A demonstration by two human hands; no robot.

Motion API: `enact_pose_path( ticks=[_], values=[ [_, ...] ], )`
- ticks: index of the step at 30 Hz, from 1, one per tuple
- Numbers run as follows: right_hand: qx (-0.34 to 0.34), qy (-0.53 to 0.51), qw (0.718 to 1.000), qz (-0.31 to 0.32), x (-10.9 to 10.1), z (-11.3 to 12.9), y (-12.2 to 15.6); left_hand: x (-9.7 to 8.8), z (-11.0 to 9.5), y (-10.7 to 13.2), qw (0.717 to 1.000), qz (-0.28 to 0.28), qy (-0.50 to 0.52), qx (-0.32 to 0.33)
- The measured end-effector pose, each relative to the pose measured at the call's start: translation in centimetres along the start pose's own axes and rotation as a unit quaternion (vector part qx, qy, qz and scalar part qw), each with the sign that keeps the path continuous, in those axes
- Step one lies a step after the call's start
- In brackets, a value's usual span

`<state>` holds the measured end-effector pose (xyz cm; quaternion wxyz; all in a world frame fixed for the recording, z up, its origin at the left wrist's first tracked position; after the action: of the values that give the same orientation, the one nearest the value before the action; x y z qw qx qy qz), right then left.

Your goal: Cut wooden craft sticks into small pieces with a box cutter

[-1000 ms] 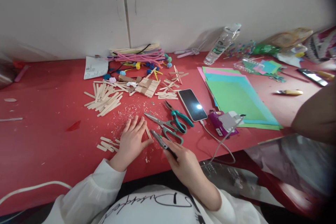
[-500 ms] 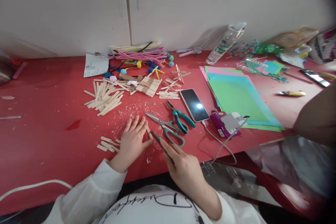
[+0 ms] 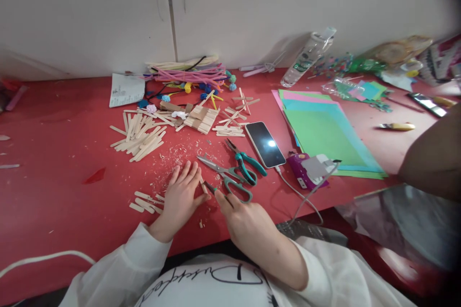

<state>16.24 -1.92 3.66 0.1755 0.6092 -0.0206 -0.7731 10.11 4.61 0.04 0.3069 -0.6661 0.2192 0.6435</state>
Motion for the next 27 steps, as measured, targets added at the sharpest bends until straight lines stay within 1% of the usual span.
enact_pose_path(
  ticks=[3,6,8,10,11,12,14,15,16,17,18,21,22,23,25,27],
  values=[
    [-0.002,-0.004,0.999,0.033,-0.4,0.1,-0.5,0.0,0.0,0.0,1.0,-0.004,0.004,0.003],
    [0.019,-0.027,0.999,0.04,-0.3,-0.4,-0.7,0.2,0.0,0.0,1.0,0.005,0.002,0.004],
    [0.044,-0.073,0.996,0.019,-0.1,-1.2,-0.5,0.3,0.0,-0.1,1.0,0.015,-0.001,0.002],
    [0.068,-0.166,0.983,-0.028,-0.1,-2.3,-0.1,0.4,0.0,-0.1,1.0,0.022,-0.004,0.0],
    [0.079,-0.232,0.968,-0.056,0.0,-2.9,0.1,0.4,0.0,-0.1,1.0,0.025,-0.005,-0.003],
    [0.091,-0.315,0.942,-0.076,0.3,-3.6,0.3,0.3,0.0,-0.1,1.0,0.026,-0.007,-0.005],
    [0.137,-0.487,0.859,-0.077,2.0,-5.0,0.8,0.2,0.1,-0.1,1.0,0.028,-0.009,-0.009],
    [0.16,-0.549,0.817,-0.067,3.1,-5.3,0.9,0.2,0.1,-0.1,0.999,0.029,-0.011,-0.011],
    [0.179,-0.59,0.785,-0.056,4.0,-5.5,1.1,0.1,0.1,-0.1,0.999,0.03,-0.013,-0.013],
    [0.191,-0.611,0.766,-0.051,4.6,-5.6,1.2,0.1,0.1,-0.1,0.999,0.031,-0.015,-0.014],
    [0.196,-0.617,0.76,-0.053,4.9,-5.6,1.3,0.1,0.1,-0.1,0.999,0.032,-0.016,-0.016],
    [0.198,-0.614,0.76,-0.077,4.9,-5.4,1.6,0.1,0.2,0.0,0.999,0.038,-0.02,-0.017],
    [0.187,-0.6,0.772,-0.096,4.5,-5.4,1.7,0.2,0.2,0.0,0.999,0.039,-0.021,-0.017],
    [0.168,-0.575,0.792,-0.12,3.8,-5.3,1.8,0.3,0.2,0.0,0.999,0.04,-0.021,-0.018],
    [0.118,-0.492,0.846,-0.167,2.1,-4.9,2.1,0.4,0.2,0.0,0.999,0.04,-0.022,-0.019],
    [0.083,-0.397,0.895,-0.189,1.0,-4.3,2.2,0.4,0.3,0.0,0.999,0.04,-0.022,-0.02]
  ],
)
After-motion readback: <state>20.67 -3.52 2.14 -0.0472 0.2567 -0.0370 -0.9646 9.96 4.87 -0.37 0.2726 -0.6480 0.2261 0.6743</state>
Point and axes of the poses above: each hand's wrist, its own y-axis away from the middle knuckle, its own x-axis out of the palm, z = x × y, the point moved 10 cm from there along -y, towards the middle knuckle, and after that the axes turned 12 degrees about -y, right-handed, at the moved point
